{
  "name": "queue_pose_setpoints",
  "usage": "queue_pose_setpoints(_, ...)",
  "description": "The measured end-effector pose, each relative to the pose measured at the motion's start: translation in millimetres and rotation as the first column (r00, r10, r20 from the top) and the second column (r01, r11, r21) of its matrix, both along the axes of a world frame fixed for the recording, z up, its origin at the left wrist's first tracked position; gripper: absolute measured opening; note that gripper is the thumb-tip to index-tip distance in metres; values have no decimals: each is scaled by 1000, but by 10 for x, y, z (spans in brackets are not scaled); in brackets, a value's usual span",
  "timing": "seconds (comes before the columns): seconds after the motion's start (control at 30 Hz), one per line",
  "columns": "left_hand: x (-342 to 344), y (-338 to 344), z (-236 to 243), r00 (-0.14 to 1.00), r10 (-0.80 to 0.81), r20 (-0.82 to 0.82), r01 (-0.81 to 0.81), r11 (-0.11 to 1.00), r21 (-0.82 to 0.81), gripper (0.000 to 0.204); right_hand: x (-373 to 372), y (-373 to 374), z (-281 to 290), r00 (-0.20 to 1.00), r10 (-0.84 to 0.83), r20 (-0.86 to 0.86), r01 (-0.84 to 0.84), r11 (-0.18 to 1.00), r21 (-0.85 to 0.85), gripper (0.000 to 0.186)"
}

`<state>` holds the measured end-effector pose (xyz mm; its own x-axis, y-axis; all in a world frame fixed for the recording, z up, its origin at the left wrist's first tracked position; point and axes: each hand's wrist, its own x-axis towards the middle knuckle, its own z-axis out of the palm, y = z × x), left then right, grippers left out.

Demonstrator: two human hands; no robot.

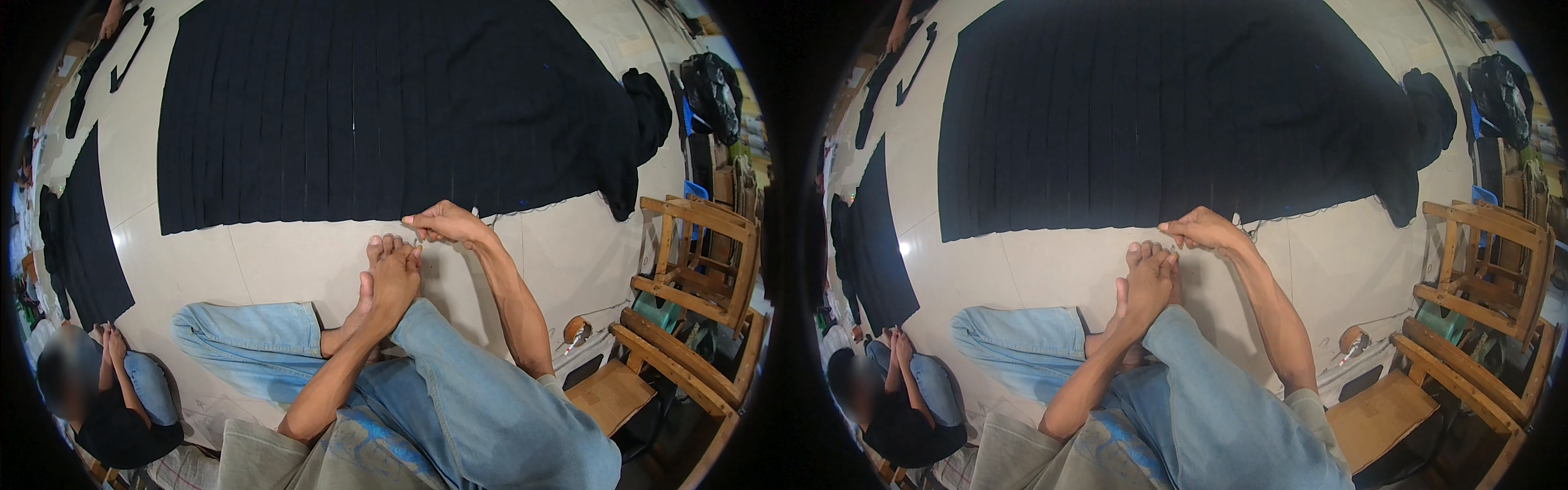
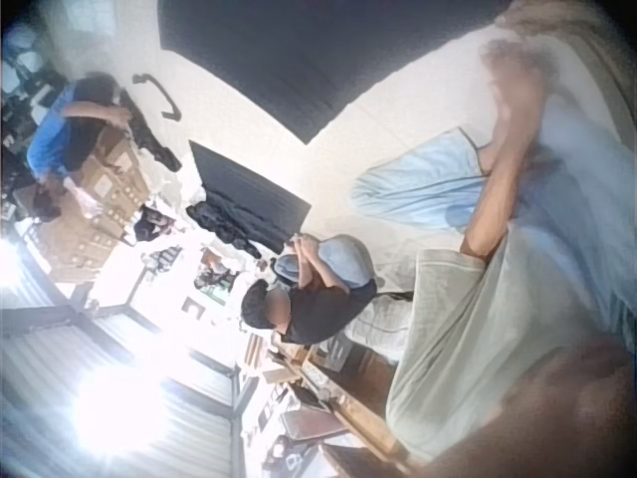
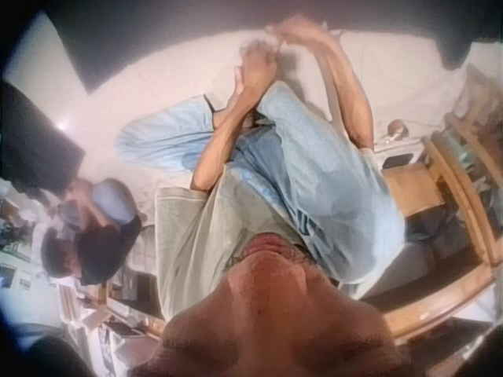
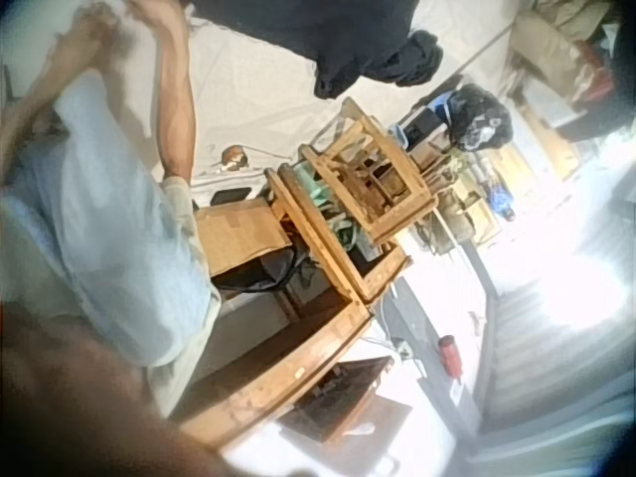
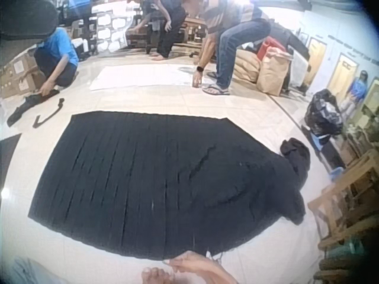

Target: The person sits on the floor and uses a red utility knife to cut a large piece of black fabric into vertical strips. They repeatedly slice the material, creating a fringed effect, and occasionally adjust the fabric's position to continue cutting.

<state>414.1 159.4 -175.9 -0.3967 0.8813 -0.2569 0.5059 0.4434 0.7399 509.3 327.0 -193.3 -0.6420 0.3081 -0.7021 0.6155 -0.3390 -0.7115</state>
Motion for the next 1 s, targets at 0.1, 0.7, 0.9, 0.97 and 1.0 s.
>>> queue_pose_setpoints(0.1,-22,18,72,993,-77,-92,87,990,112,25,-25,-46,-9,995,17,98,-26,996,90,39)
queue_pose_setpoints(0.7,-2559,-4368,898,232,823,-518,-912,369,177,26,507,-10,457,920,-339,196,315,938,142,47)
queue_pose_setpoints(0.9,-1778,-6439,258,255,628,-735,-967,175,-186,17,123,-39,822,934,-273,231,229,953,200,48)
queue_pose_setpoints(0.97,-1855,-6648,91,319,573,-755,-948,184,-261,24,64,5,911,978,-165,132,98,908,408,47)
queue_pose_setpoints(1.0,-2082,-6536,129,358,689,-630,-919,143,-366,29,61,-7,1080,963,-235,136,163,901,402,47)
